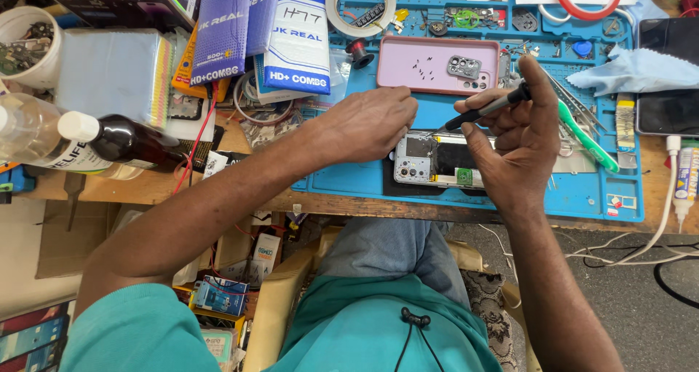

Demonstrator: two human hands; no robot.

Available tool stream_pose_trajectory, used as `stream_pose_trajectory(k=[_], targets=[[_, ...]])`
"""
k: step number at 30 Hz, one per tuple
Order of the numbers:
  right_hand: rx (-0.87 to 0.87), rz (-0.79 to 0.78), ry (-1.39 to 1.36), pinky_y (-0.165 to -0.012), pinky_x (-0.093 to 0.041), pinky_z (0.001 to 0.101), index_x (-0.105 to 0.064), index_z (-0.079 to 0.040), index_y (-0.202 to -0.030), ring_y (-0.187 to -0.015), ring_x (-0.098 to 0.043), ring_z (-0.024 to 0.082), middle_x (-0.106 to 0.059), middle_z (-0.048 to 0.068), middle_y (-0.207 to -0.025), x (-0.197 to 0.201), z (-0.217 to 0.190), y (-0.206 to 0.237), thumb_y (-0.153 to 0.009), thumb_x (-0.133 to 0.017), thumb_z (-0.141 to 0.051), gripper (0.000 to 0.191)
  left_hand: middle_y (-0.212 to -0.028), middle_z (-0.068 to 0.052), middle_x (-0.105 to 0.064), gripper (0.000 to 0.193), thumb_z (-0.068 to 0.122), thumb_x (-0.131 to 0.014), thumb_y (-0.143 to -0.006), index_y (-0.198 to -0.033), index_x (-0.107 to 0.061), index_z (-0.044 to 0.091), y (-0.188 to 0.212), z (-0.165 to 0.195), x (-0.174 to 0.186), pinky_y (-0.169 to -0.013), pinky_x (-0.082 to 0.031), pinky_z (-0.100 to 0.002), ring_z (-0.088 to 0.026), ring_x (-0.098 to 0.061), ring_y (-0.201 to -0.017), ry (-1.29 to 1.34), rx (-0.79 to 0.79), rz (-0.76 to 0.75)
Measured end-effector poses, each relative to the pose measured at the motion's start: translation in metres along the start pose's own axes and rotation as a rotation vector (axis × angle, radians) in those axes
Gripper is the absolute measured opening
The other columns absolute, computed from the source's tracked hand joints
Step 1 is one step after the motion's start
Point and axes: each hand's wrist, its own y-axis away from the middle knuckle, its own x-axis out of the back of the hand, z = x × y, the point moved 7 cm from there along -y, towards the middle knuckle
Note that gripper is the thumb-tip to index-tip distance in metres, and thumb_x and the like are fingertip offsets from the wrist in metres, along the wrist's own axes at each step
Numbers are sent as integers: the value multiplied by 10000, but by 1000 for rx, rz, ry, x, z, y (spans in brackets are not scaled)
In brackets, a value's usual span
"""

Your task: The person uses a screwdriver to manipulate components inside a disassembled mobile phone on a workbench. They connect a charging cable to a separate phone to test it, then return to the disassembled unit to continue working on internal parts.

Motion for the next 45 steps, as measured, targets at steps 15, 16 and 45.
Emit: stream_pose_trajectory(k=[15, 16, 45], targets=[[61, -26, 18, -1062, -633, 333, -227, -129, -1644, -1223, -695, 223, -645, 170, -1301, -20, -4, 0, -1043, -694, 196, 828, -1067, -101, -638, 157, 144, -652, -983, -1076, -561, 57, 11, -16, 8, -851, -514, -472, -320, -650, -1015, 309, 71, -10], [61, -25, 12, -1061, -635, 333, -233, -125, -1645, -1222, -696, 222, -647, 170, -1307, -20, -4, -2, -1051, -693, 192, 816, -1061, -99, -641, 226, 169, -702, -935, -1075, -563, 58, 13, -16, 9, -838, -515, -468, -317, -650, -1009, 314, 73, -4], [164, -144, 363, -972, -645, 316, -348, -103, -1593, -1145, -730, 198, -694, 143, -1277, -46, -29, -23, -1029, -755, 69, 717, -1049, -69, -607, 344, 169, -816, -842, -1074, -579, 80, 28, -17, -1, -803, -546, -426, -260, -654, -969, 460, 101, 70]])
